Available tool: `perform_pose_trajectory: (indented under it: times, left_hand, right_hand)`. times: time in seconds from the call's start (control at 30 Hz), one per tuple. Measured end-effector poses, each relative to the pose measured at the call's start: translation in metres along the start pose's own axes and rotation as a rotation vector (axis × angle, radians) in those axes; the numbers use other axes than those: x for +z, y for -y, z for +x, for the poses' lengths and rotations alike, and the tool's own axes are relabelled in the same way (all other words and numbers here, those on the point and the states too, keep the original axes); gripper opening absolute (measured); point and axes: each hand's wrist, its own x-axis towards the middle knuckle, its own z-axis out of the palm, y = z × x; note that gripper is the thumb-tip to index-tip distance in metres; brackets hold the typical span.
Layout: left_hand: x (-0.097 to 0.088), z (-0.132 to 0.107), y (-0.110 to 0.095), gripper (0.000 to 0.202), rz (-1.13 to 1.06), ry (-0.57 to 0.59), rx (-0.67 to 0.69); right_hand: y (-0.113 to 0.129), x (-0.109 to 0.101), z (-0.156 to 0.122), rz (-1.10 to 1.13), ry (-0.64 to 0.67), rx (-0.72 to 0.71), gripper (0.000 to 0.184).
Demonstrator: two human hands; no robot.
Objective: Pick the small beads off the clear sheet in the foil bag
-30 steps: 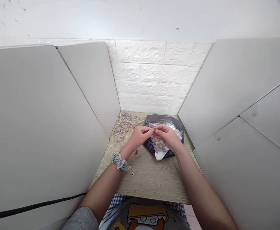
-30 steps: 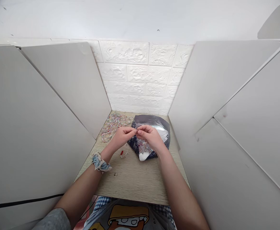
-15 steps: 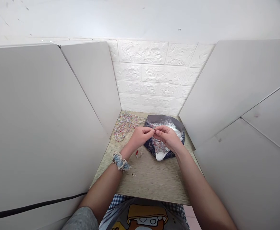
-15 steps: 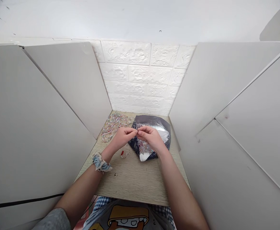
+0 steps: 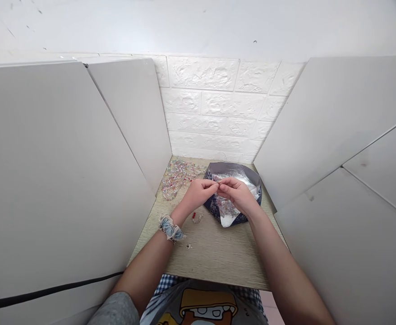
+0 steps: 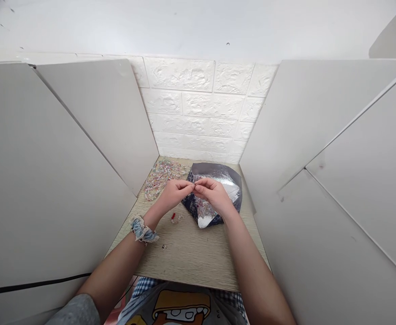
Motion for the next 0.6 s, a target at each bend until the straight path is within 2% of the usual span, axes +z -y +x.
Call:
perform_pose_trajectory:
  times: [0.2, 0.37, 0.6]
  left_hand:
    - [0.0, -0.0002, 0.0001, 0.032, -0.024, 0.003, -0.006]
    - [0.0003, 0.0023, 0.0015, 0.035, -0.1, 0.029, -0.083]
    - [-0.0013, 0.0042, 0.0017, 0.036, -0.215, -0.006, -0.127]
  right_hand:
    - [-0.0014, -0.0018, 0.0004, -0.105, -0.002, -0.03, 0.017]
    - [-0.0005, -0.0012, -0.001, -0.296, -0.032, -0.096, 0.018]
    - [0.0005, 0.0046, -0.0045, -0.828, -0.154, -0.435, 0.015]
